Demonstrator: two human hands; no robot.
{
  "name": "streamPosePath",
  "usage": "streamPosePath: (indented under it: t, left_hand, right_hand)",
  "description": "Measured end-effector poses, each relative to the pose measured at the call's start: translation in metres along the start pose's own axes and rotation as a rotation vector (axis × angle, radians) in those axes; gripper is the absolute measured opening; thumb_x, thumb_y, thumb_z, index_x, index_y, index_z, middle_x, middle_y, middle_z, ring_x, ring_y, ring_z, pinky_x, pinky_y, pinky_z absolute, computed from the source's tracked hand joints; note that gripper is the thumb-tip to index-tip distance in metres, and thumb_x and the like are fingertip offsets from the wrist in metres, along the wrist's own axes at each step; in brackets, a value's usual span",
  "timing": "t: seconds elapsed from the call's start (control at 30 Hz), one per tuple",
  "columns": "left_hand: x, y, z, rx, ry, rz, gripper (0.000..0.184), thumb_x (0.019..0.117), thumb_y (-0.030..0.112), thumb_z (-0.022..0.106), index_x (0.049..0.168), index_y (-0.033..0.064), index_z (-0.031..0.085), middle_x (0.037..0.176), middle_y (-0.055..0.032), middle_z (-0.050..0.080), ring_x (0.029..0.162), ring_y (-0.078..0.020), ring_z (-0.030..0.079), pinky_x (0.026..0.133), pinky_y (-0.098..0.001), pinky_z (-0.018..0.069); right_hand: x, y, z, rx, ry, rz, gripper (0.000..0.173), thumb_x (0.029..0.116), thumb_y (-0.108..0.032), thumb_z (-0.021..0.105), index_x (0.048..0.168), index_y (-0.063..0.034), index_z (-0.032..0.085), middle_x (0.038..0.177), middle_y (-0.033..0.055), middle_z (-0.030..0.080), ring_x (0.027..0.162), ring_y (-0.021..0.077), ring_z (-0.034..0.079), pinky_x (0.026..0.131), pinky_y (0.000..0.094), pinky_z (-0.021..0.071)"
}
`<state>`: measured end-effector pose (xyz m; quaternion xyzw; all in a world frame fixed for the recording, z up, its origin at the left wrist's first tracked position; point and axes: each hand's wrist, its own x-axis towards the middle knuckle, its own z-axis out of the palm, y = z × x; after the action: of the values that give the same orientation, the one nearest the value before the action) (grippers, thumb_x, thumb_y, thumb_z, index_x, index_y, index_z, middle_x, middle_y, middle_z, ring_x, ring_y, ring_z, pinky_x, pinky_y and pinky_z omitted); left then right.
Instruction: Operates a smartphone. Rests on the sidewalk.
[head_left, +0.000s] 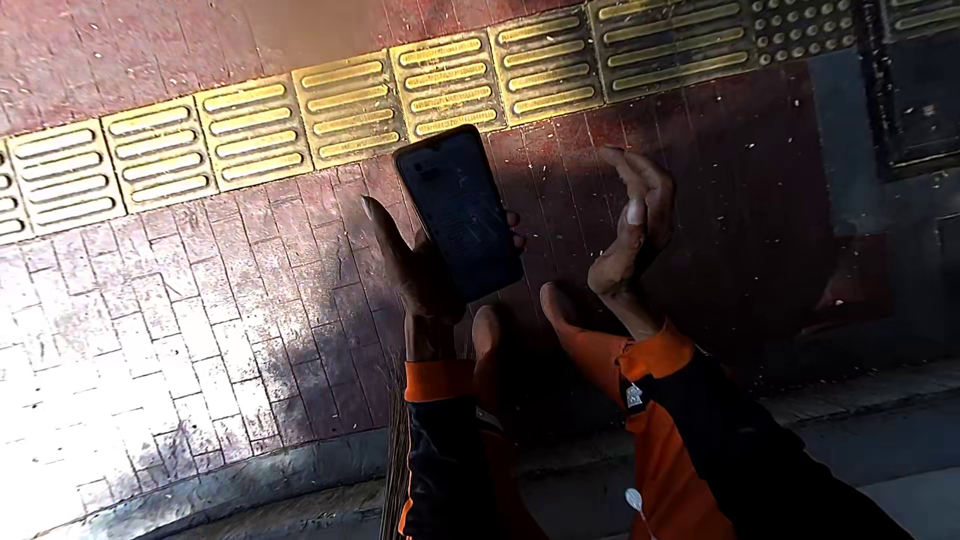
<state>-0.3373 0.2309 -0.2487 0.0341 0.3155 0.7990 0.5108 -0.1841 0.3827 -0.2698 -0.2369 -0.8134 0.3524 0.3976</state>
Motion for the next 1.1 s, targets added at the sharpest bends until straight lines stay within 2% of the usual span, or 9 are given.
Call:
streamPosePath:
  t: [0.03,0.1,0.23,0.5,0.67,0.8,1.1]
  left_hand:
    - [0.001,0.000,0.000,0.000,-0.002,-0.003,0.117,0.0714,0.102,0.010,0.141,0.0170,0.052,0.116,-0.0237,0.068,0.100,-0.0383,0.070,0.084,-0.0542,0.0592]
    - [0.001,-0.001,0.001,0.008,-0.010,0.000,0.117,0.0715,0.101,0.009,0.139,0.0163,0.054,0.114,-0.0235,0.069,0.097,-0.0378,0.071,0.082,-0.0535,0.0599]
    - [-0.005,-0.002,0.000,0.076,-0.031,-0.016,0.114,0.0710,0.101,0.006,0.140,0.0248,0.055,0.119,-0.0166,0.069,0.098,-0.0305,0.071,0.080,-0.0471,0.0607]
    - [-0.003,-0.001,0.002,0.055,-0.028,-0.014,0.118,0.0690,0.102,0.005,0.136,0.0208,0.058,0.117,-0.0194,0.069,0.096,-0.0326,0.071,0.078,-0.0493,0.0605]
    - [-0.003,-0.001,0.000,0.058,-0.049,-0.015,0.118,0.0683,0.102,0.002,0.138,0.0233,0.056,0.117,-0.0191,0.069,0.096,-0.0326,0.071,0.078,-0.0496,0.0602]
    - [-0.004,-0.001,0.000,0.062,-0.056,-0.010,0.117,0.0698,0.102,0.003,0.135,0.0219,0.059,0.116,-0.0194,0.070,0.095,-0.0324,0.072,0.078,-0.0488,0.0607]
    - [-0.003,-0.002,0.002,0.047,-0.055,-0.016,0.114,0.0715,0.101,0.007,0.136,0.0218,0.058,0.115,-0.0184,0.070,0.095,-0.0315,0.072,0.078,-0.0484,0.0606]
  right_hand:
    - [0.005,0.001,0.003,-0.016,0.059,0.002,0.079,0.1072,-0.059,0.020,0.138,0.0048,0.055,0.141,0.0195,0.056,0.133,0.0266,0.050,0.111,0.0397,0.0411]
    - [0.008,0.002,0.006,-0.024,0.096,0.015,0.080,0.1067,-0.060,0.020,0.136,0.0043,0.058,0.137,0.0196,0.058,0.130,0.0261,0.052,0.110,0.0389,0.0420]
    - [-0.002,0.002,0.000,0.000,-0.004,0.016,0.077,0.1067,-0.060,0.020,0.146,0.0008,0.048,0.148,0.0173,0.050,0.138,0.0268,0.046,0.113,0.0400,0.0404]
    - [-0.008,0.006,0.006,0.002,-0.031,0.023,0.074,0.1070,-0.058,0.022,0.145,-0.0009,0.050,0.147,0.0154,0.052,0.137,0.0250,0.047,0.111,0.0396,0.0420]
    - [-0.011,0.009,0.010,0.031,-0.041,0.029,0.072,0.1073,-0.057,0.024,0.144,-0.0017,0.051,0.146,0.0147,0.053,0.136,0.0249,0.048,0.111,0.0402,0.0422]
    - [-0.011,0.009,0.012,0.039,-0.036,0.020,0.071,0.1076,-0.056,0.025,0.142,-0.0002,0.052,0.144,0.0153,0.054,0.136,0.0251,0.049,0.111,0.0402,0.0425]
    - [-0.011,0.008,0.012,0.047,-0.048,0.064,0.071,0.1073,-0.058,0.025,0.141,-0.0026,0.053,0.144,0.0140,0.055,0.132,0.0237,0.052,0.107,0.0394,0.0458]
